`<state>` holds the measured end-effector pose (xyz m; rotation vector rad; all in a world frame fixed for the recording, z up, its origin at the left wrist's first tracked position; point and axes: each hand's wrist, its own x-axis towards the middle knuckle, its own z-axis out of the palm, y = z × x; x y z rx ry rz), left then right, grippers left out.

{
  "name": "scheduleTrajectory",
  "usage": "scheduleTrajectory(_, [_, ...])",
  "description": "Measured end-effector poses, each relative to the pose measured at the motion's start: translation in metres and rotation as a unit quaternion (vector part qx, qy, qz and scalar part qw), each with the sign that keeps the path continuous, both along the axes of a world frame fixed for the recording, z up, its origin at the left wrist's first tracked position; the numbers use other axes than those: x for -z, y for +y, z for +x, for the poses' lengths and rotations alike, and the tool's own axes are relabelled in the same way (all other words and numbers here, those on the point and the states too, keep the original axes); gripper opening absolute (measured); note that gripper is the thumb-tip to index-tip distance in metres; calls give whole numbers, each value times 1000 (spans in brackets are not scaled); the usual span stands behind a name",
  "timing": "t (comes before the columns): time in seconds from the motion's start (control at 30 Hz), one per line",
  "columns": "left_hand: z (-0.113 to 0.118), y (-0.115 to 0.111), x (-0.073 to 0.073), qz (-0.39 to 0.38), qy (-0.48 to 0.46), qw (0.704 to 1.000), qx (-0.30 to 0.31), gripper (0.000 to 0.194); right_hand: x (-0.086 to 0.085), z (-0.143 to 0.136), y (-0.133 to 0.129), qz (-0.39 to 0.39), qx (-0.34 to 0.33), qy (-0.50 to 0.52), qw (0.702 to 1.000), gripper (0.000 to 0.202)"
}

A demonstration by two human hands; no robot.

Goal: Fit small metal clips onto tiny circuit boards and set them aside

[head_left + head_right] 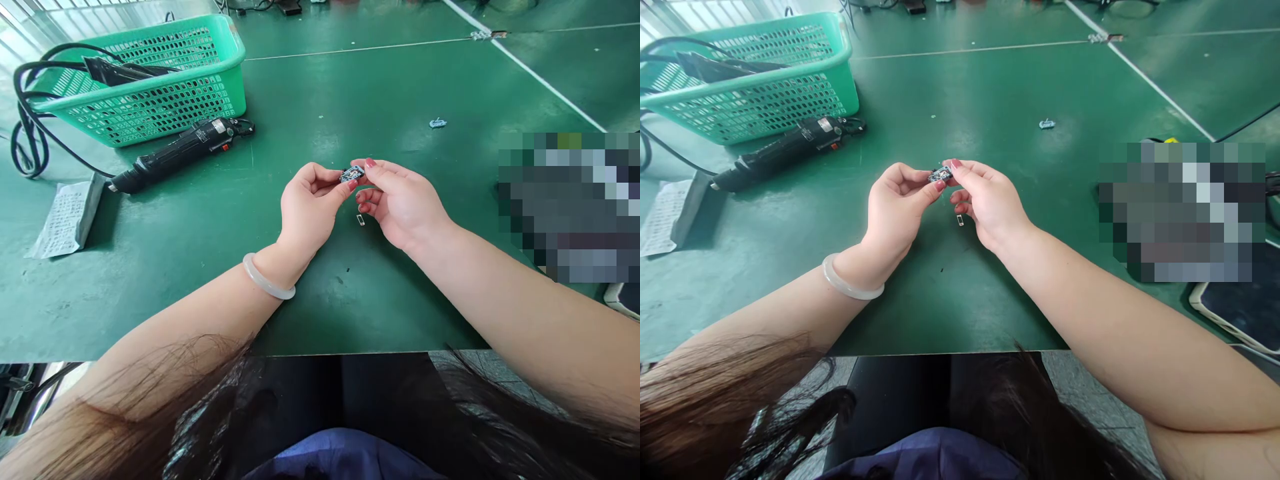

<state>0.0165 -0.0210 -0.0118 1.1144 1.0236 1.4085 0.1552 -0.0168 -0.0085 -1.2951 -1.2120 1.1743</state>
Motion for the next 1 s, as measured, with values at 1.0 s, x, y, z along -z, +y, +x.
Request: scheduleTrajectory(1.0, [-14, 12, 7, -58, 61, 996, 20, 19, -2, 31, 7, 88, -149, -421, 891, 11])
